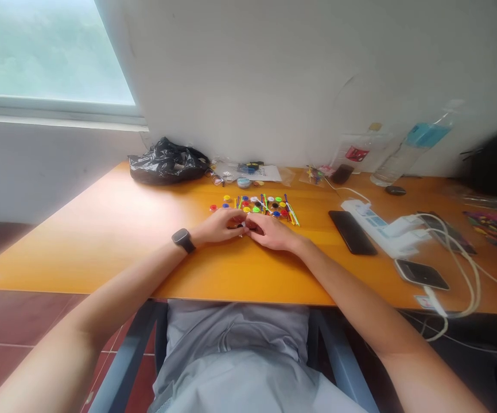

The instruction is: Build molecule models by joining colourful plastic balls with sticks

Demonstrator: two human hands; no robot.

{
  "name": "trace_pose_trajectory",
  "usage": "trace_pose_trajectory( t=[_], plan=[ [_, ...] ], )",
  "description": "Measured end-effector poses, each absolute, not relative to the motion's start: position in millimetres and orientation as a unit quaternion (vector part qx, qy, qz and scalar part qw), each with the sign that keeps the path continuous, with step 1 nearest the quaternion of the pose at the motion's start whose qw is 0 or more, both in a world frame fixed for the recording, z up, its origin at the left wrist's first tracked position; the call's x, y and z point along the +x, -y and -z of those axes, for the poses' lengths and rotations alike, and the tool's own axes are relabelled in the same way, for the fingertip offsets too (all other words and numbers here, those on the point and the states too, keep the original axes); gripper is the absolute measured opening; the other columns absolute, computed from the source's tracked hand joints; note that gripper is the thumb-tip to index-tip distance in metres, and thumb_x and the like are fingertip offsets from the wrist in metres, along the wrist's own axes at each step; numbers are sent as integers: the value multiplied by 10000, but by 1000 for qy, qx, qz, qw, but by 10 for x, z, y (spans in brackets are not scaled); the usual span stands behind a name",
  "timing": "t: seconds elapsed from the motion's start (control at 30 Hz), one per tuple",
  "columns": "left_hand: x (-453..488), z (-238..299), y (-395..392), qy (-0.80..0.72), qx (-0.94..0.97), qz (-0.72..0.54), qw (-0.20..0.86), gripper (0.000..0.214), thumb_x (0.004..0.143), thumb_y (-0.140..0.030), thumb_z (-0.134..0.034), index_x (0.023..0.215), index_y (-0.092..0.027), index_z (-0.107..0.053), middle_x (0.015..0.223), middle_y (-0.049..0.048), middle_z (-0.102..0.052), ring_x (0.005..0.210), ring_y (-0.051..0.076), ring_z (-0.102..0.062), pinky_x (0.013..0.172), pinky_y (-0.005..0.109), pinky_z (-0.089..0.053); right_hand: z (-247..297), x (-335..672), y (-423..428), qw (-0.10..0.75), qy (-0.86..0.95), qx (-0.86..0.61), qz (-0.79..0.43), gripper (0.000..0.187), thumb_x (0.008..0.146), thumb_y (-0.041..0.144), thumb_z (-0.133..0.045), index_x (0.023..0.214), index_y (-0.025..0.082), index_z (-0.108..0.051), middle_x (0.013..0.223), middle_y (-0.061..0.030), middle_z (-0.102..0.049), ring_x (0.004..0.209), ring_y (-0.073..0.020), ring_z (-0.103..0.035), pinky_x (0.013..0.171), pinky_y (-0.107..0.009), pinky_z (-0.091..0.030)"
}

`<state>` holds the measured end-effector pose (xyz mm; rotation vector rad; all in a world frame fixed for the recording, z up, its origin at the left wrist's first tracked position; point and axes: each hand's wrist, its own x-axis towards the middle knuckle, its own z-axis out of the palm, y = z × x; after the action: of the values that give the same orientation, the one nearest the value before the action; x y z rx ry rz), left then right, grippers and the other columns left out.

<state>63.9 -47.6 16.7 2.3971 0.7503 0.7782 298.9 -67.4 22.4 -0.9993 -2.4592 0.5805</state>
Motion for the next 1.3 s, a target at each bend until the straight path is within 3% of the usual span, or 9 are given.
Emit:
trace_pose_trajectory(
  t=[0.6,1.3],
  plan=[
    [628,-178,473,-257,889,-289,247,247,961,-387,-642,1103,-192,-693,1015,78,-752,896,208,-690,817,311,-536,-271,2958,694,180,905,-337,-185,44,992,186,-548,968,204,-579,1018,-77,-648,917,-219,-607,827,-323,-470],
    [613,-174,446,-258,900,-264,230,268,980,-393,-614,1152,-197,-675,1070,83,-740,958,226,-678,865,330,-518,-252,2973,687,166,911,-337,-172,47,987,205,-538,977,205,-584,1037,-91,-640,925,-237,-595,823,-349,-466]
  ],
)
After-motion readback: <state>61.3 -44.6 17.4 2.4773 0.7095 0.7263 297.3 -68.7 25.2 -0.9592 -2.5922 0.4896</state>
